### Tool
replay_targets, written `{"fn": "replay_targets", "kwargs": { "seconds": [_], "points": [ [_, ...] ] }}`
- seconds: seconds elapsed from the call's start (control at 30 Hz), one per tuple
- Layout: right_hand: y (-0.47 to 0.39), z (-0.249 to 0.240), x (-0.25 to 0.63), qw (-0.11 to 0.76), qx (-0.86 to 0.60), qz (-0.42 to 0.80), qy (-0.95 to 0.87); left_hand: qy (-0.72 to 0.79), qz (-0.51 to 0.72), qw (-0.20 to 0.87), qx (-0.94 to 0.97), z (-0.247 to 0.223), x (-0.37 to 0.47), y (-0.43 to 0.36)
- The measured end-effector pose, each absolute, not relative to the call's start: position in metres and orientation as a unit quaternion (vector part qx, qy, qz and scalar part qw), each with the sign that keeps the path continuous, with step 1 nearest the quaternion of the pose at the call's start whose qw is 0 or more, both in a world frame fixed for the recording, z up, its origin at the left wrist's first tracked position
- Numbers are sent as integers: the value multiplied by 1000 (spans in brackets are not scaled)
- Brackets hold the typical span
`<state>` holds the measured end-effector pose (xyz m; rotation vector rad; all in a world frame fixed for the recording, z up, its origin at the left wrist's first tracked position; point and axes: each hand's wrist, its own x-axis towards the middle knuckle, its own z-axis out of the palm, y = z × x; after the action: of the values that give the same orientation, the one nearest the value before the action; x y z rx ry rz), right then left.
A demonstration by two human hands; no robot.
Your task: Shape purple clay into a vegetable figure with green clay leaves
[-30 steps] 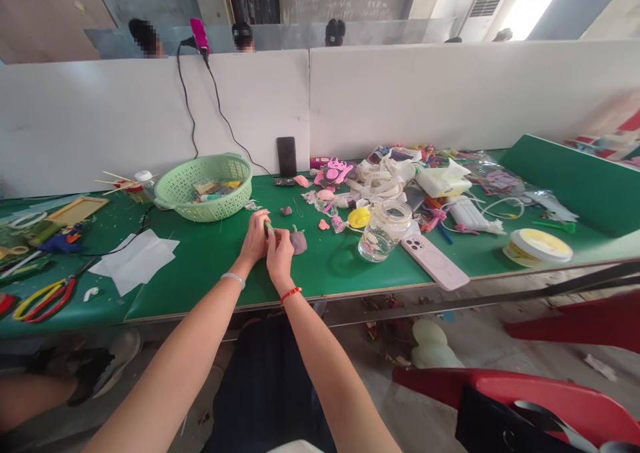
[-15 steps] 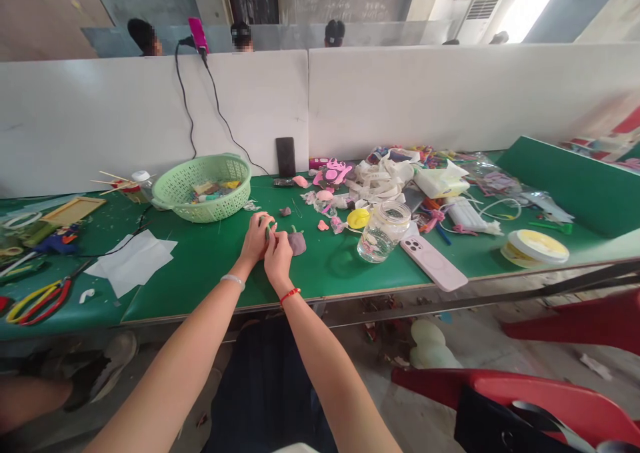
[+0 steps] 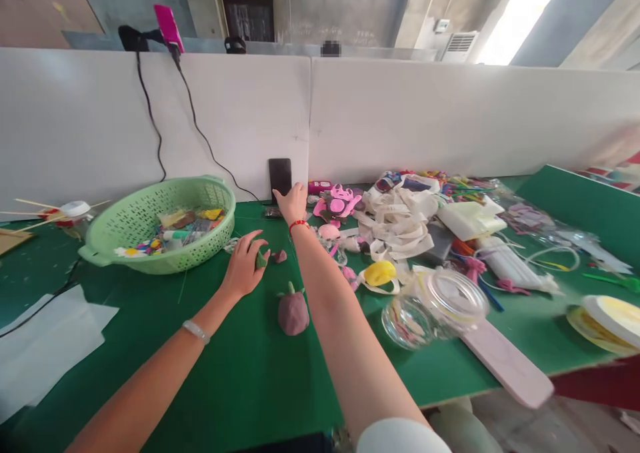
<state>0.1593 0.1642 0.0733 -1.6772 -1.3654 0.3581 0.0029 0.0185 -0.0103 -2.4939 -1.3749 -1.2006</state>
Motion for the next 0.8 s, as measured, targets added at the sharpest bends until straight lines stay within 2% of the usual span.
{"fn": "replay_targets", "kwargs": {
  "seconds": [0.3, 0.6, 0.8],
  "points": [
    [237, 33, 125, 446, -718, 118, -521, -472, -393, -11, -789, -8, 6, 45],
    [233, 35, 128, 434, -725, 129, -520, -471, -393, -23, -790, -6, 7, 45],
    [247, 32, 162, 405, -671, 172, -597, -476, -396, -36, -784, -7, 6, 47]
  ]
}}
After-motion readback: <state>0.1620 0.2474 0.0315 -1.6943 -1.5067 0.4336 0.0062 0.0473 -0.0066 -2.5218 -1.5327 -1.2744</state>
